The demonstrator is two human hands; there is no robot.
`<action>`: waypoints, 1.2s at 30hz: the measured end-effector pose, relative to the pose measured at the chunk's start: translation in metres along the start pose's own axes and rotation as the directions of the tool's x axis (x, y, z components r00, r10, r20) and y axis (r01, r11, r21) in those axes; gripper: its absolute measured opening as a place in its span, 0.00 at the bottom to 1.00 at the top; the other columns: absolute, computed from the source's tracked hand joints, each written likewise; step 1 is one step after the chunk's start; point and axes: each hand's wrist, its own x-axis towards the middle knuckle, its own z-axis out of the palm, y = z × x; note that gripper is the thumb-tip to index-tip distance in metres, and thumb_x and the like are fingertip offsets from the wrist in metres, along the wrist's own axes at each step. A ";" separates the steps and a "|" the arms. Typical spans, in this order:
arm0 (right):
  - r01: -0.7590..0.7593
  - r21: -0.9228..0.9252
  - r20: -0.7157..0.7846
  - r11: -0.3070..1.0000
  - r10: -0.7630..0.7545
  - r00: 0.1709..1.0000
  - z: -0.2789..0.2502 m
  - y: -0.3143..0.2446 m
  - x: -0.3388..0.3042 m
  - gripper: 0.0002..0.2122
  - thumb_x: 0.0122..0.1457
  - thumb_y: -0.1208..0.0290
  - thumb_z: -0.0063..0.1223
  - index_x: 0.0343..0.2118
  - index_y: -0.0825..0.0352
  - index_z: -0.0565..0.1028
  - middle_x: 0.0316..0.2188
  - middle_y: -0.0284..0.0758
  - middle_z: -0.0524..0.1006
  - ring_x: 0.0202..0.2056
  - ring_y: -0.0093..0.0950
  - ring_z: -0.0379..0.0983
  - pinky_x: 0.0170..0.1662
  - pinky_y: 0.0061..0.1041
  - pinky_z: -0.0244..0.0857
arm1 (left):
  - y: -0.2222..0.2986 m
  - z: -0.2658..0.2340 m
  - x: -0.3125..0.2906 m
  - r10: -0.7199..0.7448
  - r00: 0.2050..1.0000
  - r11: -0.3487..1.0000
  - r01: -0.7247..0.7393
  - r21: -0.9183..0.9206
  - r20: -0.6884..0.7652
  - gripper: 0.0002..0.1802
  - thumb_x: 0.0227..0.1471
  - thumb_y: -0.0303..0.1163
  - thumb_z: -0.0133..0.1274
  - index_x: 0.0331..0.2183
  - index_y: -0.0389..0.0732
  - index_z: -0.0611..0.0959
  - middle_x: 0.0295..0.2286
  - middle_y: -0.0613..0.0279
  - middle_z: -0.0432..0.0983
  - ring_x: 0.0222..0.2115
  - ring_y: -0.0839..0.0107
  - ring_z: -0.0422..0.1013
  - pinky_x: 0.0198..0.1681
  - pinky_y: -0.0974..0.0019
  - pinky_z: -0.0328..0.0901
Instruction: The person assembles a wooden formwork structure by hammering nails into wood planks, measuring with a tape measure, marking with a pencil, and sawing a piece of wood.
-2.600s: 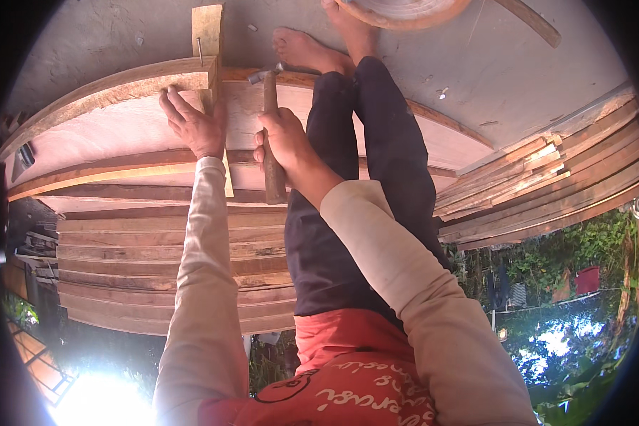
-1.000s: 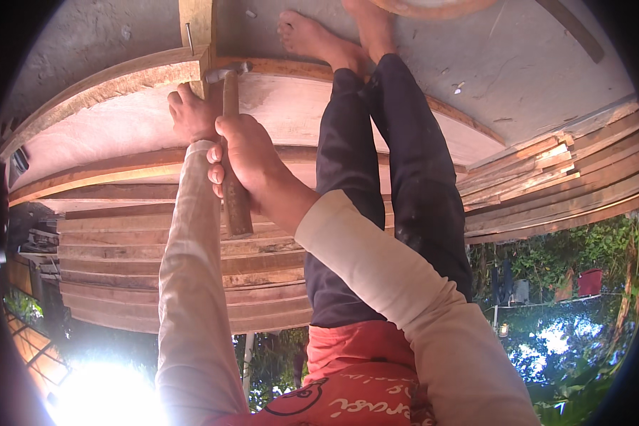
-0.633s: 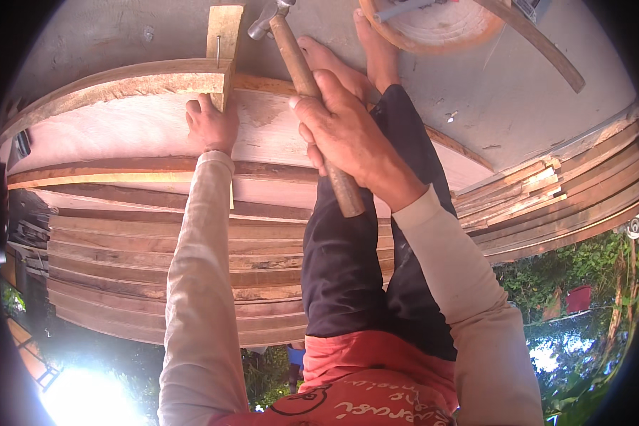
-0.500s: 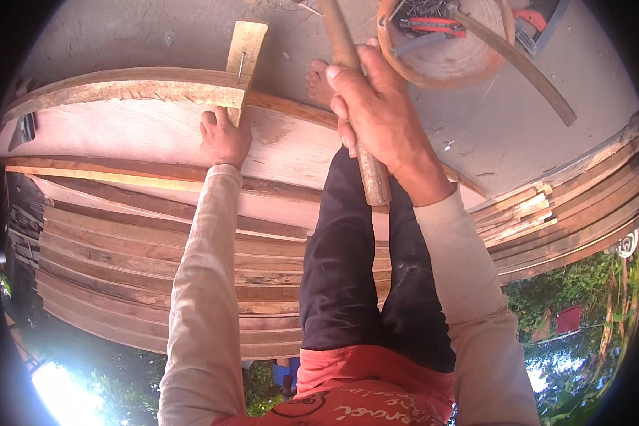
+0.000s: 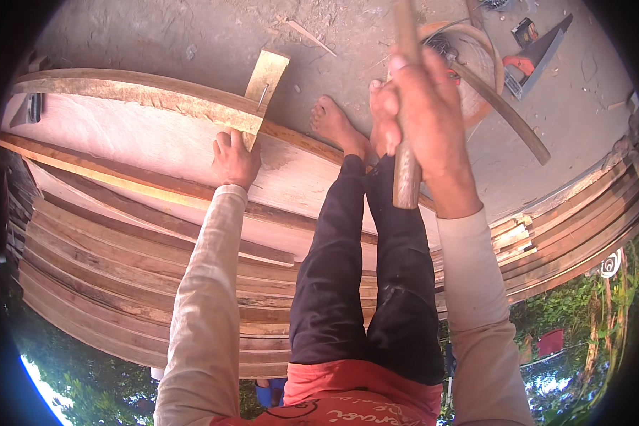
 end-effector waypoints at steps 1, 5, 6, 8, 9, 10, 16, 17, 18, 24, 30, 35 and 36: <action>0.077 0.076 -0.107 0.994 -0.068 0.992 0.000 -0.005 0.008 0.11 0.71 0.62 0.47 0.45 0.64 0.69 0.21 0.29 0.69 0.12 0.19 0.63 0.12 0.22 0.57 | 0.003 -0.001 0.000 0.007 1.000 1.000 -0.007 -0.007 0.004 0.30 0.48 0.46 0.67 0.48 0.44 0.75 0.46 0.54 0.69 0.48 0.50 0.68 0.43 0.46 0.73; -0.039 -0.161 -0.119 0.986 0.020 0.993 0.026 0.044 0.013 0.12 0.72 0.58 0.41 0.40 0.64 0.64 0.20 0.31 0.68 0.12 0.24 0.62 0.14 0.27 0.60 | 0.014 -0.001 0.010 0.023 1.000 1.000 -0.023 -0.016 -0.020 0.29 0.48 0.46 0.66 0.47 0.43 0.75 0.46 0.53 0.69 0.48 0.51 0.69 0.42 0.47 0.73; -0.258 -0.162 0.095 0.953 0.275 0.957 0.014 0.059 0.013 0.13 0.71 0.58 0.43 0.42 0.65 0.65 0.20 0.30 0.68 0.12 0.23 0.62 0.14 0.26 0.61 | 0.011 0.001 0.007 0.025 1.000 1.000 -0.026 -0.013 -0.017 0.29 0.48 0.46 0.66 0.47 0.43 0.75 0.46 0.53 0.69 0.48 0.51 0.68 0.42 0.47 0.73; -0.415 -0.359 0.307 0.836 0.526 0.793 0.008 0.047 0.009 0.13 0.71 0.59 0.45 0.42 0.66 0.66 0.20 0.29 0.68 0.12 0.21 0.63 0.15 0.25 0.62 | 0.005 0.002 0.000 0.016 1.000 1.000 -0.016 -0.010 0.004 0.28 0.48 0.46 0.67 0.46 0.43 0.76 0.45 0.53 0.69 0.48 0.50 0.69 0.41 0.47 0.74; -0.389 -0.456 0.319 0.800 0.555 0.768 0.017 0.027 0.009 0.13 0.71 0.60 0.45 0.42 0.67 0.67 0.21 0.29 0.68 0.12 0.20 0.63 0.15 0.26 0.62 | 0.000 0.002 0.004 0.006 1.000 1.000 -0.006 -0.005 -0.004 0.28 0.48 0.46 0.67 0.46 0.44 0.76 0.45 0.54 0.69 0.48 0.50 0.69 0.41 0.46 0.74; -0.312 -0.321 0.286 0.894 0.405 0.868 0.010 0.010 0.010 0.12 0.70 0.60 0.46 0.41 0.66 0.67 0.21 0.29 0.68 0.12 0.19 0.63 0.15 0.24 0.62 | 0.002 0.001 0.001 0.007 1.000 1.000 -0.007 -0.010 0.006 0.28 0.48 0.46 0.67 0.46 0.44 0.76 0.45 0.54 0.69 0.48 0.50 0.69 0.41 0.46 0.74; 0.141 0.148 -0.339 0.979 -0.084 0.937 0.026 0.037 0.020 0.10 0.71 0.61 0.45 0.43 0.63 0.67 0.21 0.29 0.67 0.12 0.20 0.62 0.16 0.24 0.63 | 0.016 -0.003 0.008 0.015 1.000 0.999 -0.014 -0.037 0.013 0.28 0.48 0.46 0.66 0.46 0.45 0.76 0.45 0.54 0.69 0.48 0.51 0.69 0.42 0.46 0.73; -0.086 -0.061 -0.161 0.994 0.076 0.984 0.025 0.052 0.010 0.10 0.71 0.61 0.45 0.44 0.63 0.67 0.20 0.30 0.68 0.13 0.20 0.63 0.16 0.23 0.63 | 0.012 0.000 0.007 0.018 1.000 0.999 -0.018 -0.041 0.003 0.28 0.48 0.47 0.66 0.46 0.44 0.76 0.45 0.55 0.69 0.48 0.51 0.69 0.43 0.46 0.73; -0.210 -0.333 0.020 0.919 0.229 0.973 0.021 0.065 0.001 0.10 0.71 0.61 0.45 0.44 0.62 0.67 0.20 0.30 0.68 0.13 0.20 0.64 0.16 0.23 0.64 | 0.011 0.002 0.005 0.026 1.000 0.999 -0.027 -0.046 -0.002 0.28 0.48 0.47 0.66 0.46 0.44 0.76 0.45 0.55 0.69 0.48 0.51 0.69 0.43 0.46 0.73; 0.031 0.030 0.010 0.999 -0.031 0.999 0.001 -0.005 0.019 0.10 0.71 0.62 0.47 0.40 0.65 0.67 0.20 0.29 0.67 0.12 0.18 0.62 0.13 0.20 0.59 | 0.001 0.000 0.000 0.001 1.000 1.000 -0.002 -0.026 -0.009 0.26 0.48 0.46 0.66 0.45 0.46 0.76 0.45 0.56 0.69 0.48 0.52 0.69 0.42 0.46 0.74; -0.358 -0.313 0.136 0.880 0.414 0.900 0.016 0.082 -0.003 0.13 0.70 0.63 0.49 0.44 0.69 0.66 0.19 0.27 0.65 0.12 0.19 0.61 0.13 0.20 0.57 | 0.012 0.001 0.001 0.007 0.999 0.999 -0.005 -0.041 0.033 0.26 0.48 0.45 0.66 0.45 0.46 0.76 0.45 0.56 0.69 0.48 0.53 0.69 0.43 0.46 0.73; -0.027 -0.017 0.049 1.000 0.027 0.998 -0.012 0.002 0.020 0.15 0.69 0.63 0.49 0.46 0.72 0.68 0.20 0.26 0.66 0.14 0.19 0.63 0.13 0.19 0.58 | 0.000 -0.002 0.000 -0.011 1.000 0.999 0.012 -0.033 0.026 0.26 0.48 0.46 0.66 0.45 0.46 0.76 0.44 0.56 0.70 0.48 0.53 0.69 0.43 0.47 0.73; 0.048 0.099 -0.101 0.994 -0.038 0.994 -0.007 0.003 0.024 0.16 0.69 0.61 0.49 0.47 0.71 0.68 0.20 0.26 0.67 0.15 0.19 0.64 0.14 0.19 0.58 | 0.007 -0.003 0.002 0.000 1.000 0.999 0.001 -0.045 0.021 0.26 0.48 0.46 0.66 0.45 0.45 0.76 0.44 0.56 0.70 0.48 0.52 0.69 0.42 0.47 0.74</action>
